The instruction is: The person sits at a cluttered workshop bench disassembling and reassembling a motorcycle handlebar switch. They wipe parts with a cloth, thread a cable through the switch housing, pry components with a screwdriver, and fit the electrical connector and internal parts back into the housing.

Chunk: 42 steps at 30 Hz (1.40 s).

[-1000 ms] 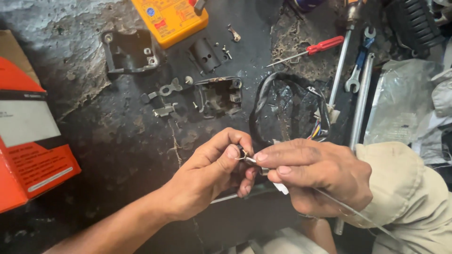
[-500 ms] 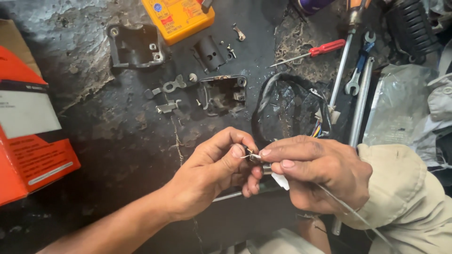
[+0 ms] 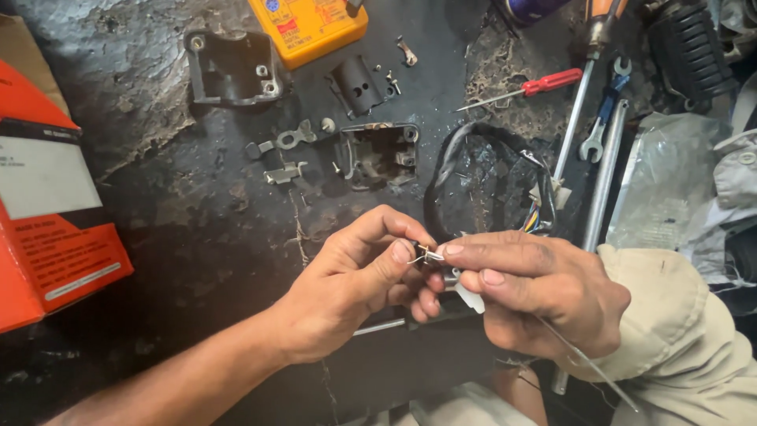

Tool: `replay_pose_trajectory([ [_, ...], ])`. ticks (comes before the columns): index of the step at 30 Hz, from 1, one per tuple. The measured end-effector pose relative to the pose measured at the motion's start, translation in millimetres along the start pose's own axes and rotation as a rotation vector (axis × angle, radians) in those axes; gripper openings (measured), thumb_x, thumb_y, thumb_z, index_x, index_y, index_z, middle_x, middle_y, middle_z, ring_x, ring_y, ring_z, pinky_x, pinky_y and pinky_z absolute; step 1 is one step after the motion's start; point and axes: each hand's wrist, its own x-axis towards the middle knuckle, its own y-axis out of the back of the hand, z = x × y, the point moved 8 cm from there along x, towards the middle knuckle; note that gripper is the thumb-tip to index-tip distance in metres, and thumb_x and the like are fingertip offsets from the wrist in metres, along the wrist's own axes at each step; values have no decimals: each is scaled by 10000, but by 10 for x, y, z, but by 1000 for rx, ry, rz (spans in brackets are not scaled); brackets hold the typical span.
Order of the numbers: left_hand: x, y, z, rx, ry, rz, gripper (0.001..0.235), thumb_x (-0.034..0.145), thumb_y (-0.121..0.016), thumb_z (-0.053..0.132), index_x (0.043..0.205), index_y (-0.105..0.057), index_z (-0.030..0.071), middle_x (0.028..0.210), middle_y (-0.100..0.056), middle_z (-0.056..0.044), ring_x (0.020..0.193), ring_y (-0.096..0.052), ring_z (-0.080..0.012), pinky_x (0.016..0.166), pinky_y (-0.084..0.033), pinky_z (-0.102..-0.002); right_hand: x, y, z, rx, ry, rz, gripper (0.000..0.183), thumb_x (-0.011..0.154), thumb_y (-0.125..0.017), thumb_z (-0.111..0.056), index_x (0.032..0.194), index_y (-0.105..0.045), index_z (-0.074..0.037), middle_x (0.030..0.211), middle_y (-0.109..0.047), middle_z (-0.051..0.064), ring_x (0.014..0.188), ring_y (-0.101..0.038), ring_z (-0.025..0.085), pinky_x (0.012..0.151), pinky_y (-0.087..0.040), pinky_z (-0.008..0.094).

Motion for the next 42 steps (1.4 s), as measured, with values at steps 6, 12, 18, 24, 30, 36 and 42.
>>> replay_pose_trajectory([
  [6, 5, 3, -2, 46, -15, 10, 216, 1092, -514, 172, 1245, -537, 21, 1101, -665, -145, 973, -681, -225, 856, -575, -392, 193, 32, -116, -62, 29, 37, 596, 763, -715, 148, 1274, -481, -49, 1239, -645, 205, 1111, -731, 342, 881, -660, 403],
  [12, 2, -2, -5, 56, -45, 31, 206, 1092, -506, 164, 1242, -533, 24, 1090, -661, -138, 972, -681, -209, 853, -579, -383, 178, 12, -55, -69, -41, 53, 547, 804, -680, 195, 1239, -515, -92, 1184, -704, 181, 1102, -773, 305, 865, -652, 359],
  [18, 3, -1, 6, 107, -30, 51, 206, 1086, -507, 163, 1225, -547, 16, 1058, -675, -152, 923, -688, -216, 815, -584, -369, 49, 67, 100, 109, -159, 113, 539, 842, -650, 230, 1251, -549, -107, 1149, -730, 166, 1069, -794, 274, 849, -679, 335],
  [24, 8, 7, 14, 110, -41, 51, 203, 1075, -532, 159, 1214, -556, 12, 1064, -683, -155, 930, -697, -221, 821, -597, -376, 89, 15, -42, 20, 64, -30, 579, 823, -727, 123, 1311, -468, -52, 1255, -628, 239, 1154, -716, 379, 918, -655, 417],
  [30, 7, 9, 32, 100, -45, 44, 213, 1072, -542, 162, 1215, -566, 7, 1072, -688, -154, 936, -699, -221, 833, -600, -378, 100, -25, -144, -94, 223, -91, 640, 868, -751, 102, 1380, -389, -27, 1347, -551, 261, 1184, -692, 413, 928, -604, 453],
  [36, 1, -9, 14, 92, -37, 39, 237, 1079, -527, 189, 1228, -572, 10, 1053, -685, -142, 919, -684, -200, 815, -585, -353, 69, 5, 45, 140, -39, 45, 423, 888, -656, 135, 1244, -518, -48, 1189, -681, 212, 1100, -753, 368, 890, -662, 411],
  [42, -5, -6, -9, 57, -6, 10, 252, 1106, -506, 227, 1232, -569, 18, 1012, -656, -110, 885, -638, -169, 786, -546, -324, -3, 41, 288, 517, -258, 247, 255, 989, -627, 167, 1145, -601, -32, 1040, -760, 223, 932, -790, 294, 800, -682, 351],
])
